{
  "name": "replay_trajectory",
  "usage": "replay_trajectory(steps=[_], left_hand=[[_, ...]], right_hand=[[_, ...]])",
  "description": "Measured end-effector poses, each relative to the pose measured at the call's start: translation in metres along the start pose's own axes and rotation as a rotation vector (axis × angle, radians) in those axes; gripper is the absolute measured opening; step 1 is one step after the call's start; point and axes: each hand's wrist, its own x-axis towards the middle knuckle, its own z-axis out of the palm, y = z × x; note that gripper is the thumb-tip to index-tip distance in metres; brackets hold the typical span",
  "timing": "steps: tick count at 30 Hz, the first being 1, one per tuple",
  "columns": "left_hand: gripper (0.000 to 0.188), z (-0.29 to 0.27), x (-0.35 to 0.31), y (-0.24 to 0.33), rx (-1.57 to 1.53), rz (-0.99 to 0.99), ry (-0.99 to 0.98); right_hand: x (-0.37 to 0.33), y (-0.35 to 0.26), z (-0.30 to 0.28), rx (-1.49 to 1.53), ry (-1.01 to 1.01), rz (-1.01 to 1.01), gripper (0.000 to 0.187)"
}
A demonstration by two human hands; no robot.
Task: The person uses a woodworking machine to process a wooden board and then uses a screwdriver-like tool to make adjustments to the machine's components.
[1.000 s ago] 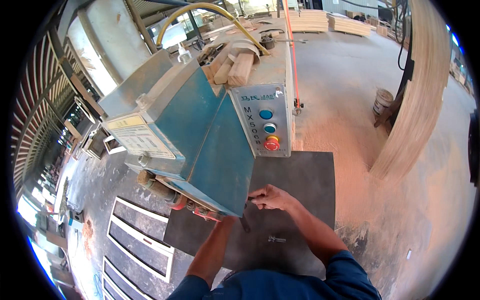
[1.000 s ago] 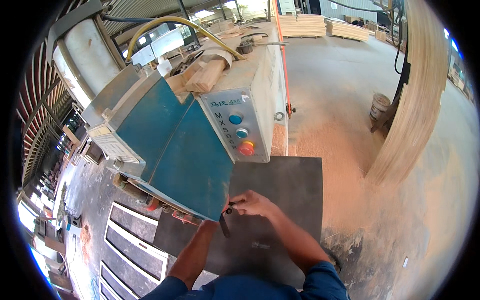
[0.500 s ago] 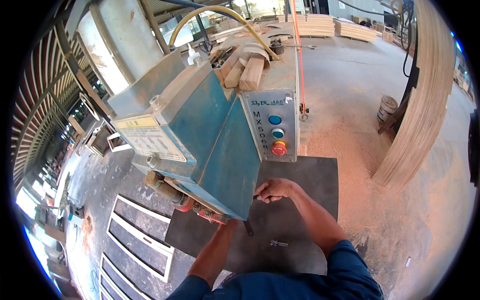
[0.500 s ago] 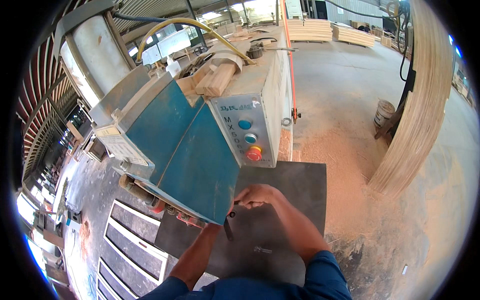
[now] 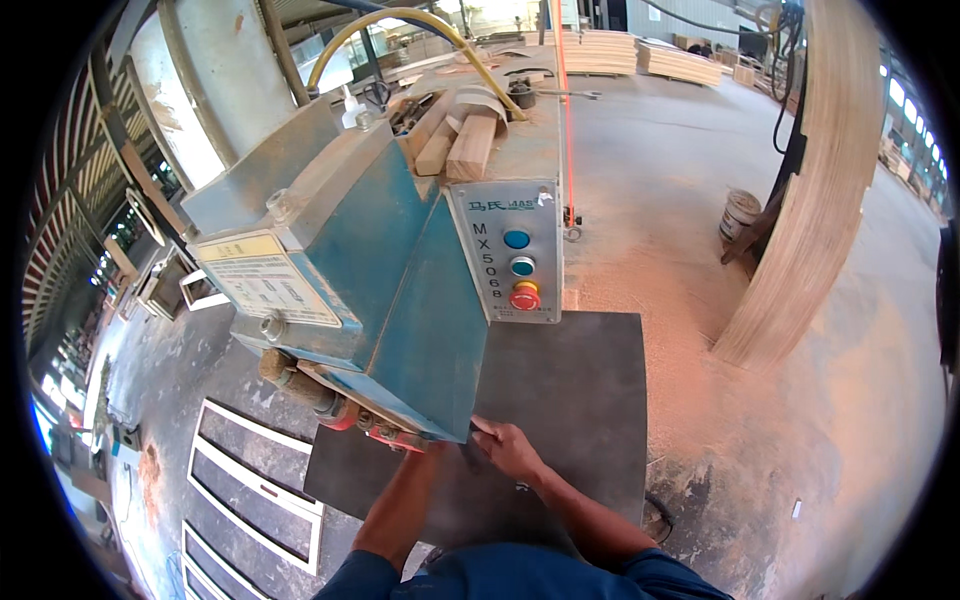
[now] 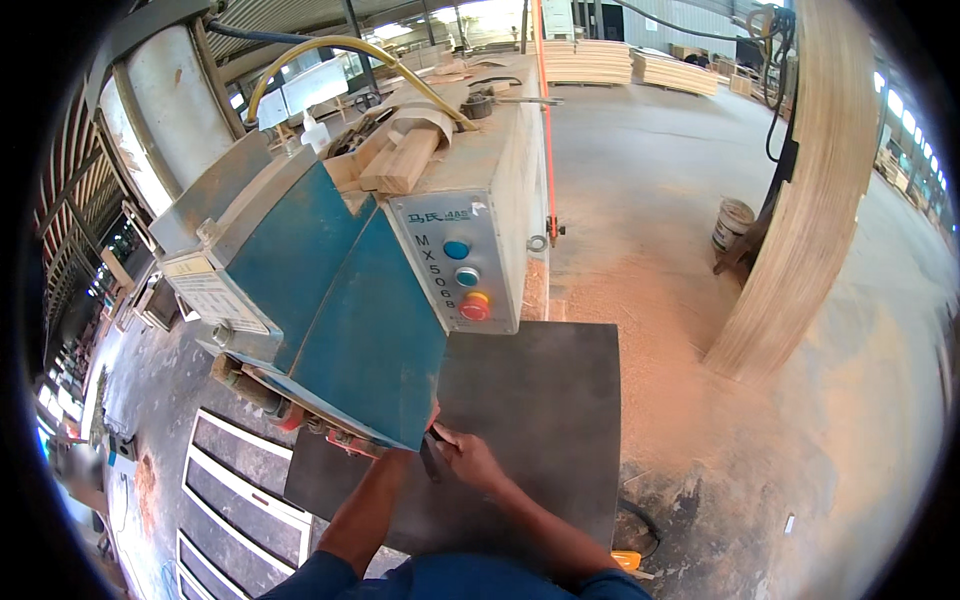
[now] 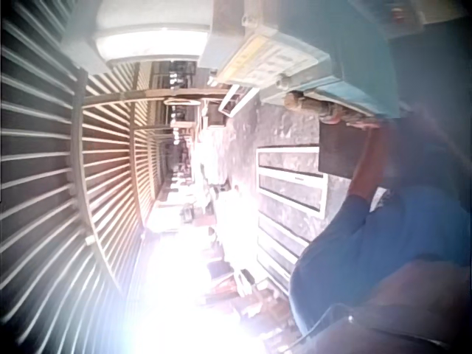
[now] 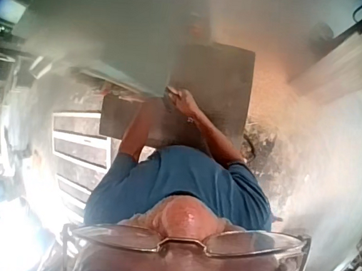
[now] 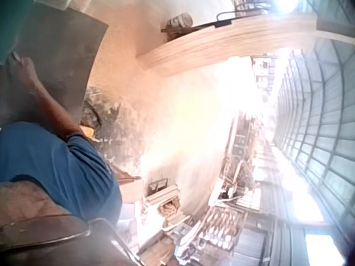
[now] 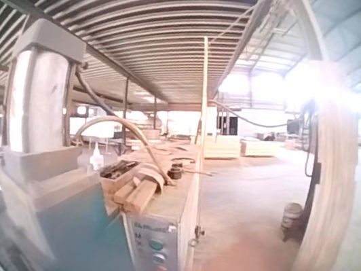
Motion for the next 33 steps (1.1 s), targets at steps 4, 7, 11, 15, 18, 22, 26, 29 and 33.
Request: replay_trajectory(steps=[4, 7, 11, 15, 18, 22, 26, 29, 33], left_hand=[[0.020, 0.000, 0.000, 0.000, 0.008, -0.008, 0.003], [0.021, 0.004, 0.000, -0.005, 0.003, -0.034, 0.006], [0.021, 0.011, -0.002, -0.011, 0.004, -0.063, 0.012], [0.021, 0.016, -0.005, -0.016, 0.005, -0.091, 0.015], [0.021, 0.019, -0.008, -0.021, 0.004, -0.108, 0.024], [0.021, 0.020, -0.011, -0.026, 0.005, -0.118, 0.032], [0.021, 0.018, -0.012, -0.027, 0.005, -0.119, 0.048], [0.021, 0.015, -0.009, -0.025, 0.000, -0.128, 0.059], [0.021, 0.009, -0.008, -0.023, 0.003, -0.148, 0.097]], right_hand=[[0.007, -0.005, -0.012, 0.060, -0.076, 0.050, 0.040], [0.034, -0.015, -0.046, -0.067, -0.257, 0.145, 0.040], [0.077, -0.028, -0.079, 0.009, -0.474, 0.358, 0.040], [0.118, -0.032, -0.091, -0.067, -0.686, 0.420, 0.037], [0.150, -0.032, -0.095, -0.132, -0.855, 0.468, 0.035], [0.181, -0.031, -0.096, -0.241, -0.979, 0.461, 0.031], [0.160, -0.018, -0.095, -0.164, -0.839, 0.410, 0.023], [0.123, -0.007, -0.086, -0.290, -0.560, 0.108, 0.019], [0.094, -0.020, -0.080, -0.562, -0.332, -0.060, 0.025]])
